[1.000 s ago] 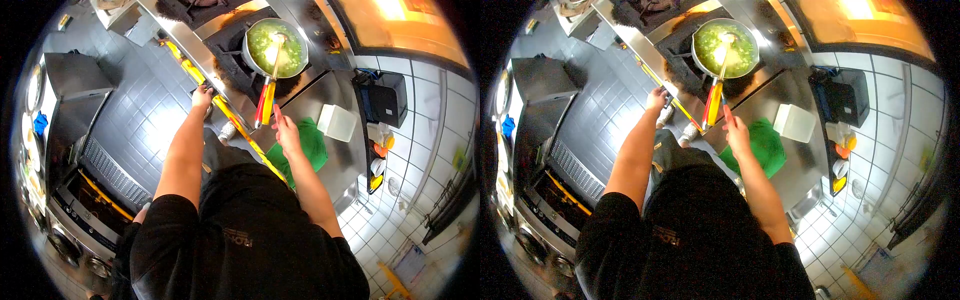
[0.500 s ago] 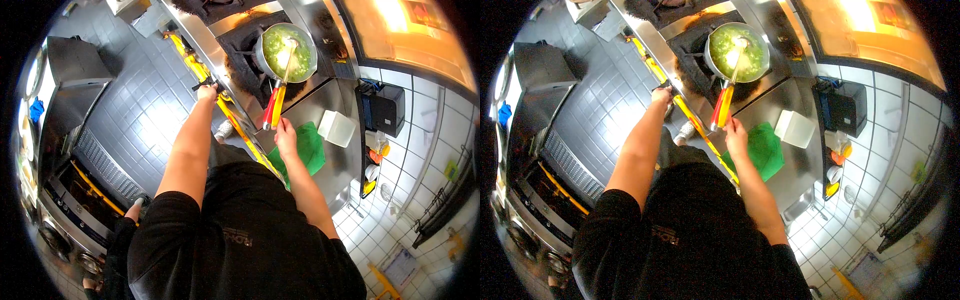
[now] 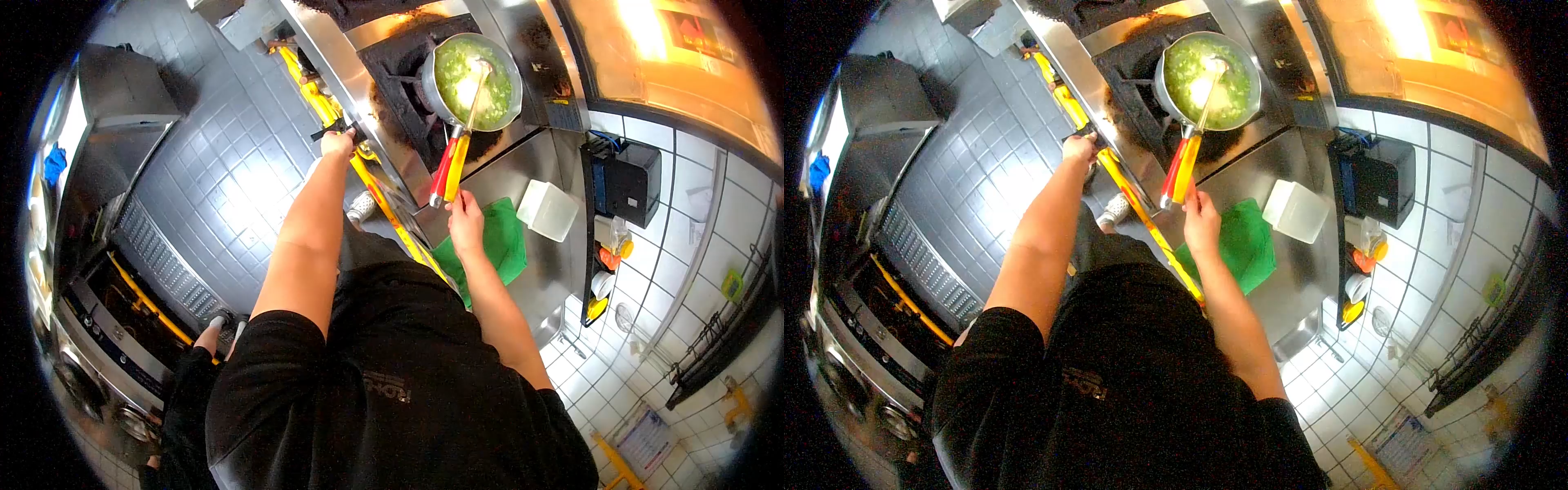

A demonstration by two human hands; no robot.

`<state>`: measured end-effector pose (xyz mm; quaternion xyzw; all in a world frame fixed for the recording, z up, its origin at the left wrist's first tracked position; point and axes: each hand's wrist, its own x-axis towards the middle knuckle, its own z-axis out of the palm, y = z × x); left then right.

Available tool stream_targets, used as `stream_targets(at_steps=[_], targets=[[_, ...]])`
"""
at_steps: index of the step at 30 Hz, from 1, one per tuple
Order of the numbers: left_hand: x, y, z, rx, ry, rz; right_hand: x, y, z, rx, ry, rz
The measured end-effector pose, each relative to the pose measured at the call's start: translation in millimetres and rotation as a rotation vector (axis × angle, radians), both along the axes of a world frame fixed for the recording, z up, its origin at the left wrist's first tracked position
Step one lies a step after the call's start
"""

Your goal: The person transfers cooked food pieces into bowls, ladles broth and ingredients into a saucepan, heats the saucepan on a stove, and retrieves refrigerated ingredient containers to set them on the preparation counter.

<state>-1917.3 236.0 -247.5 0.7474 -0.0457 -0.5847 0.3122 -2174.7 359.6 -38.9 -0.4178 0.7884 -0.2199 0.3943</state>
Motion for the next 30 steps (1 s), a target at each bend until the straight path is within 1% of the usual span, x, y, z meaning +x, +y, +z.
stream_targets(at_steps=[3, 6, 9, 12, 15, 16, 17, 18, 19, 20, 22, 23, 24, 25, 26, 27, 28, 29, 30], targets=[[-1, 1, -8, -0.01, 0.0, 0.013, -1, 1, -1, -0.007, 0.024, 0.025], [4, 1, -4, 0.042, 0.017, -0.038, -3, 1, -2, -0.017, 0.022, 0.023], [4, 1, -12, 0.027, 0.04, -0.048, -2, -1, 5, 0.003, 0.068, 0.05], [3, 3, -22, 0.01, 0.038, -0.052, 13, -1, 44, 0.036, 0.061, -0.038], [4, 1, -11, 0.011, 0.013, -0.065, -17, 30, 53, -0.051, 0.155, -0.004], [4, 2, -1, -0.017, 0.034, -0.048, -27, 40, 66, -0.051, 0.145, -0.024], [4, 3, -7, 0.016, -0.025, -0.078, -36, 50, 80, -0.056, 0.136, -0.049], [1, 3, -28, -0.025, -0.121, -0.089, -46, 60, 91, -0.189, 0.101, -0.014], [4, 3, -33, -0.034, -0.068, -0.137, -60, 67, 100, -0.336, 0.082, 0.015], [7, 0, -43, -0.037, -0.023, -0.182, -78, 64, 113, -0.498, 0.088, 0.036], [11, -9, -65, -0.046, 0.066, -0.272, -98, 42, 172, -0.57, 0.468, 0.148], [9, -3, -39, -0.145, 0.187, -0.15, -108, 32, 201, -0.578, 0.668, 0.178], [8, 3, -7, -0.235, 0.318, -0.028, -123, 23, 219, -0.596, 0.631, 0.092], [9, 5, -11, -0.26, 0.376, 0.07, -138, 9, 243, -0.662, 0.716, 0.085], [24, 2, -77, -0.202, 0.176, -0.174, -153, -7, 270, -0.717, 0.792, 0.087], [20, 2, -67, -0.042, 0.186, -0.079, -174, -23, 297, -0.747, 0.928, 0.143], [19, 0, -46, -0.075, 0.248, -0.07, -177, -40, 329, -0.729, 1.01, 0.058], [20, -5, -35, 0.029, 0.191, -0.107, -176, -58, 362, -0.86, 0.95, 0.045], [21, -7, -52, 0.032, 0.219, -0.086, -196, -66, 381, -0.886, 1.07, 0.002]])
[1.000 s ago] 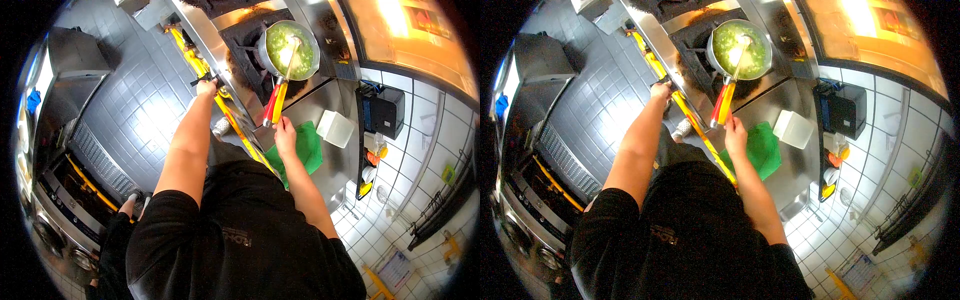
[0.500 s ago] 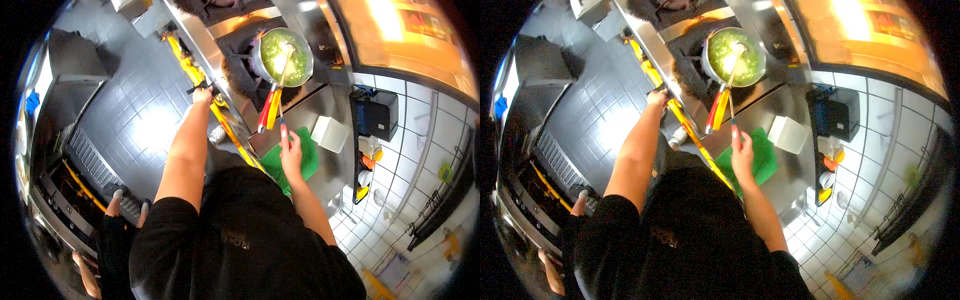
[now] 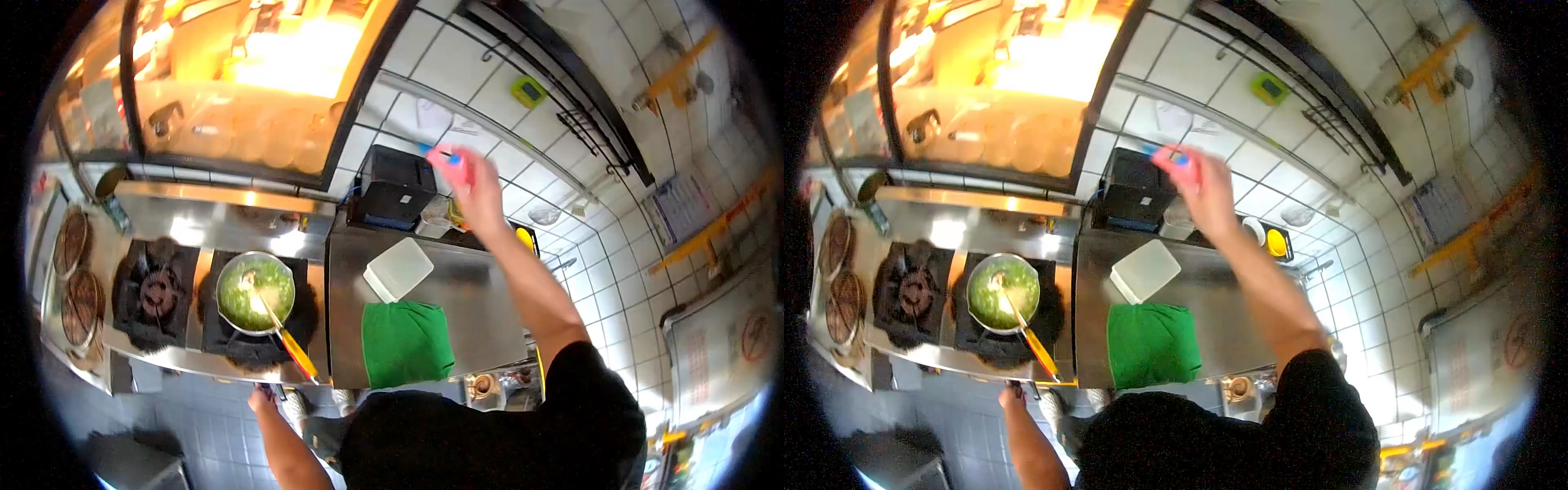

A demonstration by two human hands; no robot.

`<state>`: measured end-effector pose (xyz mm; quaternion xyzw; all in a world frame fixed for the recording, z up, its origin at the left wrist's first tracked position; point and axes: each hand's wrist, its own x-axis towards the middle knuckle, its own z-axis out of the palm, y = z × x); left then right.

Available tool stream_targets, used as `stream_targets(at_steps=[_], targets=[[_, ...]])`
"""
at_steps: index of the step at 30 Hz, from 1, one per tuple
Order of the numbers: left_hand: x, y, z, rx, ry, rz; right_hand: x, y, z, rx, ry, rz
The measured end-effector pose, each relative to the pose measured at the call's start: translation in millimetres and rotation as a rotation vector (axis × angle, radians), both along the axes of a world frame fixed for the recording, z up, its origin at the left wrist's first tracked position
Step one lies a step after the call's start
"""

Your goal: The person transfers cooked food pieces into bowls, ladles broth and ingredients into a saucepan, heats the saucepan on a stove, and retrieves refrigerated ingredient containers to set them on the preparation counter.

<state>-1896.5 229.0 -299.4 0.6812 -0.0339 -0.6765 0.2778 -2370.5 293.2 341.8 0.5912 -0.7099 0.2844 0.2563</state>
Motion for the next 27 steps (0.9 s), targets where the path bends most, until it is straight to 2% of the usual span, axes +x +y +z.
stream_targets(at_steps=[1, 2, 4, 6, 10, 11, 12, 14, 15, 16, 17, 18, 20, 23, 25, 27], targets=[[2, -1, 12, 0.009, 0.037, -0.011, -26, -2, 16, -0.112, -0.025, -0.065], [-3, -4, 20, 0.051, -0.044, -0.028, -32, -14, 40, -0.181, 0.009, -0.104], [-1, -6, 23, 0.043, -0.027, -0.036, -67, -34, 75, -0.295, 0.206, -0.087], [5, -4, 10, 0.038, 0.051, -0.036, -82, -49, 109, -0.29, 0.218, -0.08], [-3, -1, 30, 0.091, -0.072, 0.024, -119, -75, 130, -0.319, 0.292, -0.205], [2, 0, 22, 0.053, -0.005, -0.007, -130, -79, 130, -0.315, 0.314, -0.243], [-8, 2, 52, 0.039, -0.08, -0.011, -142, -84, 124, -0.301, 0.329, -0.278], [11, 2, 1, -0.016, 0.021, -0.044, -152, -88, 123, -0.178, 0.213, -0.316], [3, 5, 20, 0.042, -0.059, 0.058, -152, -92, 120, -0.138, 0.208, -0.411], [4, 4, 20, 0.04, -0.041, 0.011, -169, -98, 104, -0.269, 0.509, -0.523], [0, 4, 33, 0.05, -0.006, 0.069, -172, -99, 100, -0.366, 0.571, -0.461], [-1, 5, 34, 0.047, -0.02, 0.042, -158, -92, 104, -0.227, 0.357, -0.363], [0, 3, 31, 0.034, -0.02, 0.016, -148, -88, 100, -0.271, 0.373, -0.301], [-1, 3, 38, 0.041, -0.023, 0.025, -107, -70, 97, -0.299, 0.626, -0.099], [3, 4, 27, 0.036, -0.001, 0.053, -106, -49, 66, -0.276, 0.524, -0.101], [0, 4, 30, 0.037, -0.011, 0.074, -61, -27, 10, -0.359, 0.565, -0.015]])
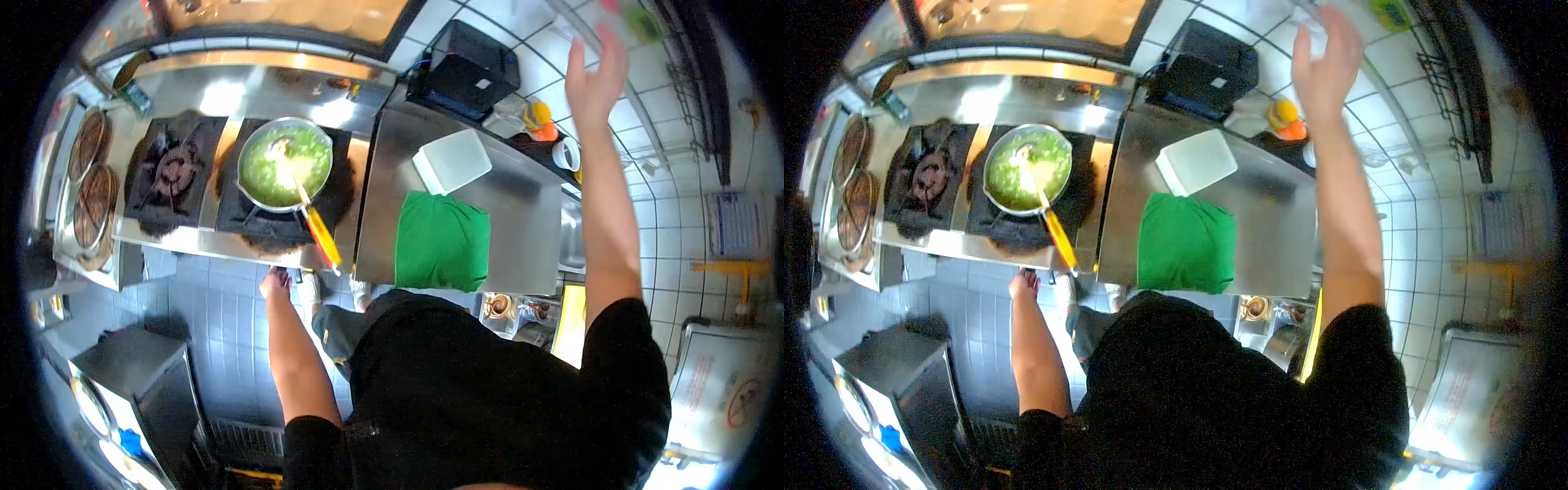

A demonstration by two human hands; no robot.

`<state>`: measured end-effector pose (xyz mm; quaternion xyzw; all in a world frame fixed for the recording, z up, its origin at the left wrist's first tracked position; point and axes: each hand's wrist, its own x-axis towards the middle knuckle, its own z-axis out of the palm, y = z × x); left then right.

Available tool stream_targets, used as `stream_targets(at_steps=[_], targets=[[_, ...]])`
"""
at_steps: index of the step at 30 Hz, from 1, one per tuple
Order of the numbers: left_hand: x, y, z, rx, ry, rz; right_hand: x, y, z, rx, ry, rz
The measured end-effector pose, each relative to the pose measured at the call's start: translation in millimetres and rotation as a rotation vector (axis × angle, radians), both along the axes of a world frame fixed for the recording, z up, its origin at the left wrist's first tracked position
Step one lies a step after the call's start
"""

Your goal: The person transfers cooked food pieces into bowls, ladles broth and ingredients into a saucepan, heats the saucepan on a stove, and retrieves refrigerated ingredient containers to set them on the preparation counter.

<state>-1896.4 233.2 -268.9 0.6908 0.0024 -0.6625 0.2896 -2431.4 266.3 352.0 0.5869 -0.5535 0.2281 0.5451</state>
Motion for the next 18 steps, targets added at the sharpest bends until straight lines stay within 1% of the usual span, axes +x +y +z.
stream_targets(at_steps=[2, 3, 4, 6, 7, 8, 9, 10, 12, 14, 17, 18], targets=[[3, 1, -3, -0.012, 0.045, -0.026, 48, 42, -68, 0.212, -0.275, 0.009], [7, 2, -15, -0.033, 0.116, -0.017, 49, 64, -110, 0.382, -0.41, 0.049], [4, 5, -14, -0.099, 0.093, -0.039, 53, 85, -155, 0.46, -0.481, 0.066], [-1, 5, -4, -0.063, 0.029, -0.028, 79, 133, -218, 0.831, -0.669, -0.141], [-7, 5, 13, -0.065, -0.074, -0.053, 73, 163, -258, 1.054, -0.74, -0.249], [-4, 4, 4, -0.059, -0.099, -0.135, 81, 190, -280, 1.222, -0.681, -0.367], [-4, 3, 5, -0.057, -0.068, -0.09, 81, 218, -307, 1.329, -0.896, -0.417], [-6, 3, 12, -0.058, -0.034, -0.048, 78, 244, -327, 1.4, -0.904, -0.438], [-10, 3, 26, -0.088, -0.113, -0.059, 73, 286, -350, 1.492, -0.892, -0.487], [-12, 3, 21, -0.074, -0.088, -0.018, 76, 313, -356, 1.534, -0.861, -0.5], [-16, 5, 38, -0.067, -0.019, 0.111, 78, 332, -353, 1.584, -0.841, -0.482], [-12, 8, 18, -0.086, 0.03, 0.113, 78, 333, -349, 1.595, -0.84, -0.477]])
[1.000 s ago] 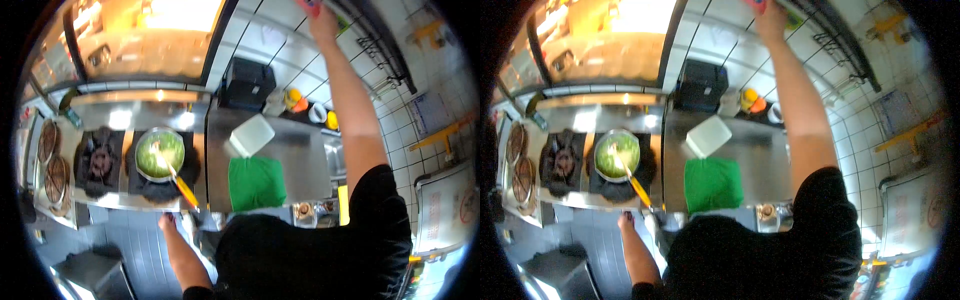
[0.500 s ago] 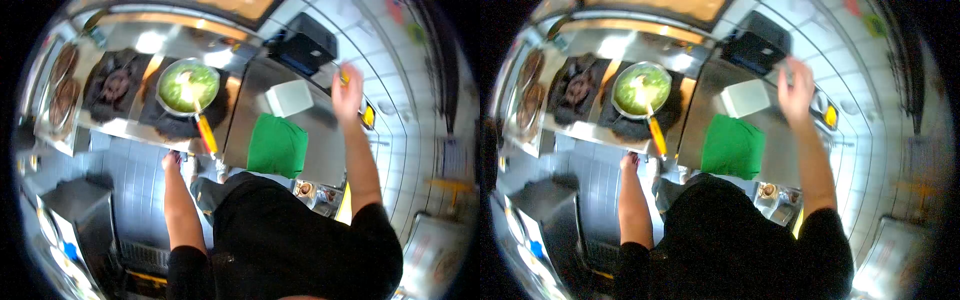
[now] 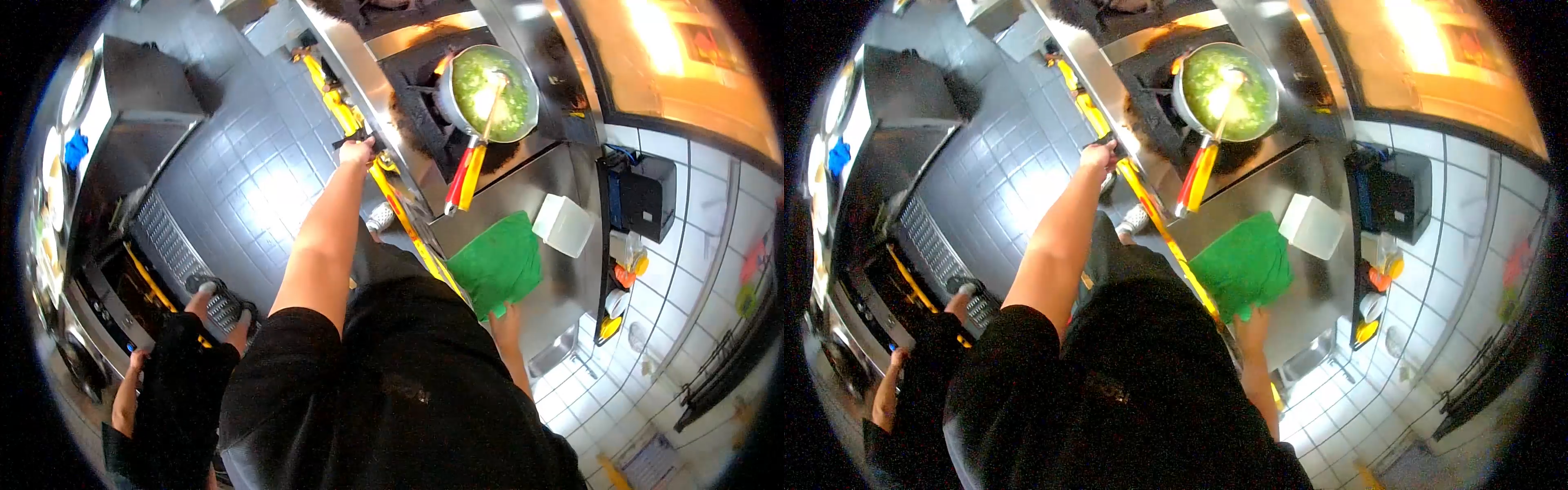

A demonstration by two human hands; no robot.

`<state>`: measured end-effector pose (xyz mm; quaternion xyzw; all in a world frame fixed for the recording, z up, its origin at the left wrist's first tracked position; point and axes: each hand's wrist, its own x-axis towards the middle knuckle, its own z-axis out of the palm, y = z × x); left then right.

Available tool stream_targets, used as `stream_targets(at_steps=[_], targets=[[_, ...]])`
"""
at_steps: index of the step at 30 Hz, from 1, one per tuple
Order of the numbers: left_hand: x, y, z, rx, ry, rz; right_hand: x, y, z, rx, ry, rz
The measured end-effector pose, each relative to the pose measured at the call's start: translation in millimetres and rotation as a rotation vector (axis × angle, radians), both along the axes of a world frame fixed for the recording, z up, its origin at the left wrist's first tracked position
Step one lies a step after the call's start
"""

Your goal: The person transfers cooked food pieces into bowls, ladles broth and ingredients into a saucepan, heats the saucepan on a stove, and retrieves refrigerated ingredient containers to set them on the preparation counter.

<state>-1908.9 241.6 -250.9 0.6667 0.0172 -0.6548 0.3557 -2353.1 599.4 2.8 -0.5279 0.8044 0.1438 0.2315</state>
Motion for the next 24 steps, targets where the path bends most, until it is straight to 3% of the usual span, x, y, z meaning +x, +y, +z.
stream_targets(at_steps=[24], targets=[[-3, 4, 8, 0.039, -0.037, 0.028, -34, -27, 17, -0.096, -0.008, 0.075]])
